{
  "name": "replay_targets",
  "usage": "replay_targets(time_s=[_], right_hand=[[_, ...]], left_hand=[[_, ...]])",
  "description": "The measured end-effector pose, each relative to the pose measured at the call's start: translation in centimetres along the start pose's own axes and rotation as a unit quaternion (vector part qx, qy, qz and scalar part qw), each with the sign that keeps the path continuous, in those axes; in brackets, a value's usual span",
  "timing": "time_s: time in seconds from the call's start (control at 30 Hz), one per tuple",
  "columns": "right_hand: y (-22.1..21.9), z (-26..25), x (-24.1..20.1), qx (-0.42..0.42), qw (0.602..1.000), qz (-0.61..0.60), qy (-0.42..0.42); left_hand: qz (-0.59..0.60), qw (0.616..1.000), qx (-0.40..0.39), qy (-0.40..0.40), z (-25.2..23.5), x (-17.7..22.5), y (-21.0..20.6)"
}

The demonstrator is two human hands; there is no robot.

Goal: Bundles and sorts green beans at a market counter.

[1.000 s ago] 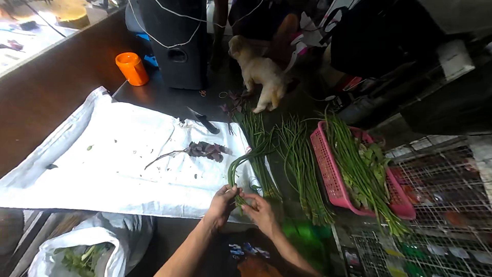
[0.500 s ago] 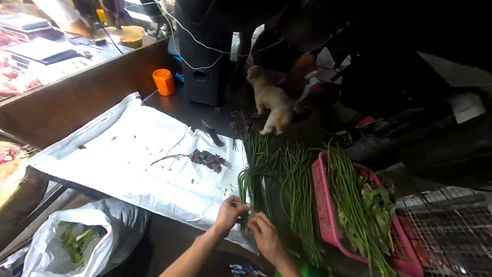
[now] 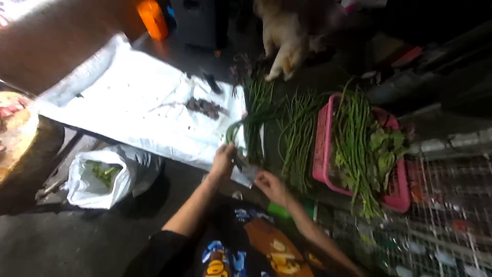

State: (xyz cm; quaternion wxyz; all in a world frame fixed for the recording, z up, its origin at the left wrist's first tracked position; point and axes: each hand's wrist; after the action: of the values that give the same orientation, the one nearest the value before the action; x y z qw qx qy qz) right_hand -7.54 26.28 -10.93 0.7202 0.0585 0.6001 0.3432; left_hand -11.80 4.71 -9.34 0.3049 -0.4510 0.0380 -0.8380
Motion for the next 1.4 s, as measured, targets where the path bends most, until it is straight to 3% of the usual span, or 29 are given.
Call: replay_targets(time_s=[0.13,0.27,0.37,0.43,0.5,0.57,0.67,0.8,0.93,1.03,1.1,1.2,1.3,1.33,1.4], right_hand=[[0.6,1.0,-0.8,0.112,0.960,-0.206,0.152],[0.6,1.6,-1.3,0.162,0.897,-0.349,0.217],[1.1,2.1,-1.4,0.201,0.861,-0.400,0.242],[1.9,2.4,-1.4,0.187,0.865,-0.388,0.257],[2.3,2.2,-1.1,0.189,0.904,-0.308,0.228],[2.4,1.5,-0.6,0.213,0.952,-0.164,0.148],[2.0,0.3,-0.5,0.229,0.972,-0.014,0.057],[0.9,-0.9,-1.8,0.206,0.978,0.025,0.023],[-0.5,-2.9,-2.9,0.168,0.982,-0.060,-0.059],[-1.4,-3.9,-3.5,0.175,0.939,-0.270,-0.121],[-2.1,-4.4,-4.0,0.201,0.877,-0.416,-0.135],[-2.5,-5.3,-5.4,0.233,0.791,-0.544,-0.155],[-2.8,-5.6,-6.8,0.212,0.707,-0.665,-0.114],[-3.1,-5.6,-6.9,0.184,0.699,-0.684,-0.093],[-4.0,-5.5,-6.8,0.136,0.747,-0.645,-0.079]], left_hand=[[-0.030,0.999,-0.021,0.007,-0.1,-0.6,0.7],[0.041,0.997,-0.059,0.024,0.0,-1.1,-0.4],[0.067,0.992,-0.101,0.035,0.2,-1.2,-1.3],[0.043,0.992,-0.115,0.032,0.2,-1.3,-1.7],[-0.002,0.994,-0.110,0.013,0.1,-1.4,-1.8],[-0.034,0.996,-0.079,-0.006,0.0,-1.1,-1.9],[-0.088,0.994,-0.039,-0.051,-0.4,-0.4,-1.3],[-0.175,0.977,-0.050,-0.115,-0.4,0.3,-1.0],[-0.209,0.965,-0.092,-0.131,0.0,1.6,-0.6],[-0.172,0.973,-0.112,-0.108,-1.4,2.4,0.3],[-0.147,0.978,-0.128,-0.079,-2.5,2.8,0.9],[-0.164,0.974,-0.141,-0.061,-3.8,2.8,2.1],[-0.130,0.981,-0.141,-0.026,-4.8,3.2,2.9],[-0.092,0.987,-0.135,-0.002,-4.9,3.8,2.9],[0.017,0.992,-0.116,0.047,-5.2,5.1,2.8]])
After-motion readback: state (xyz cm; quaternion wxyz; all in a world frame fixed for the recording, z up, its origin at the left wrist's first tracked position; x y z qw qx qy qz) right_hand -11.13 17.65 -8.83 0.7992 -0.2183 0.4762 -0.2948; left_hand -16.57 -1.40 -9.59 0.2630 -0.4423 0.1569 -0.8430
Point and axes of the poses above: each hand's wrist, its own z-axis away from the middle knuckle, its own y-axis out of the back of the hand, x = y × z, and after that the axes turned 8 degrees about x, right-handed
